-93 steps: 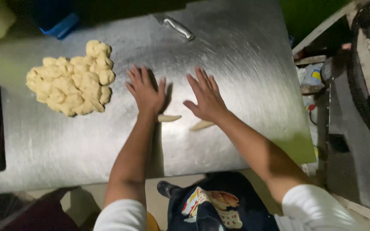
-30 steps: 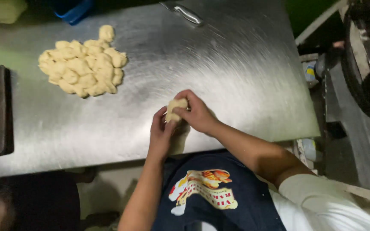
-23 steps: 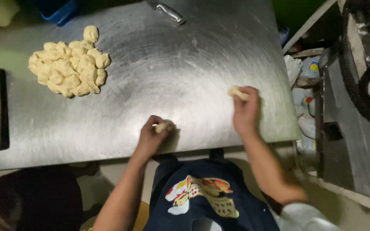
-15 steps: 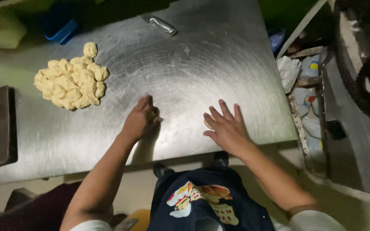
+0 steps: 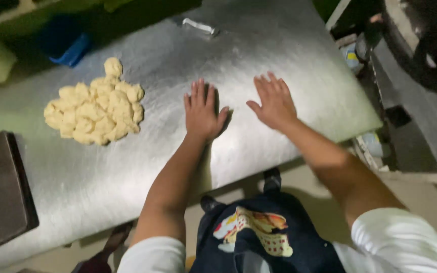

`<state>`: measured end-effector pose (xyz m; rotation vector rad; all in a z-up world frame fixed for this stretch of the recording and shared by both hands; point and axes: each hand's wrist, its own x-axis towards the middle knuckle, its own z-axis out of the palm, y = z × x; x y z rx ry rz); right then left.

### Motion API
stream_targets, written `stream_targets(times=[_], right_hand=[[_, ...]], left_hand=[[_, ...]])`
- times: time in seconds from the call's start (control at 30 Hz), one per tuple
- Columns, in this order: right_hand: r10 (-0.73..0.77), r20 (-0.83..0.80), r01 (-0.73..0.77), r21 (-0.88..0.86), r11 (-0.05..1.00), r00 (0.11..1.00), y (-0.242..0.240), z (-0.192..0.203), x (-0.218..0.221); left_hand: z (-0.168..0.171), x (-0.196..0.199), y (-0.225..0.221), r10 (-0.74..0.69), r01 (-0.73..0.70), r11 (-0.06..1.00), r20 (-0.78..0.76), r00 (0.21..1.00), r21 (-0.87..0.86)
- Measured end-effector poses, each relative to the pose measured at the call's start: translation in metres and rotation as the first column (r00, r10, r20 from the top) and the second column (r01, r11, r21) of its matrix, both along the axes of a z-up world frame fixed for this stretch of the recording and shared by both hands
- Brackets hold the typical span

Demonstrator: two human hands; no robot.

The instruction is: Shape small pieces of dough into rolls on a metal workbench

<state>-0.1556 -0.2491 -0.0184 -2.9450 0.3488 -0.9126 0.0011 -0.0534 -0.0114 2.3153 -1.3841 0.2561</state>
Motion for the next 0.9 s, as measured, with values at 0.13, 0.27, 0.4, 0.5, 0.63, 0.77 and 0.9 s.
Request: stream_targets(times=[0.13,0.27,0.4,0.5,0.63,0.77,0.9], right_hand=[[0.003,-0.675,0.25,0.278,0.928,0.738,0.029,0.068,-0.031],[-0.178,-0.165,0.168,-0.074,0.983,0.97,0.009,-0.016,-0.065],[-0.184,0.089,0.187,-0.033,0.982,0.979,-0.015,-0.047,-0.038],[-0.102,-0.105,0.109,0.064,0.992,0.989,0.009,-0.034,-0.056],[0.066,-0.181,-0.034,0.178,0.984,0.981,0.075,-0.001,-0.118],[0.203,-0.352,-0.141,0.195,0.971,0.914,0.067,-0.016,-0.159],[0.28,-0.483,-0.2,0.211,0.957,0.83,0.01,0.024,-0.074]], left_hand=[[0.032,-0.004,0.014,0.042,0.108,0.779,-0.223,0.974,0.617],[0.015,-0.006,0.038,-0.214,0.203,0.951,0.022,0.977,0.233],[-0.039,0.004,0.011,-0.27,0.284,0.957,0.184,0.945,-0.054],[-0.006,-0.021,0.037,-0.281,0.286,0.958,0.114,0.953,-0.028],[0.02,-0.073,0.094,-0.217,0.237,0.954,-0.121,0.969,0.185],[0.008,-0.096,0.126,-0.275,0.293,0.952,-0.174,0.946,0.089],[-0.013,-0.047,0.06,-0.264,0.257,0.954,0.029,0.964,0.157]])
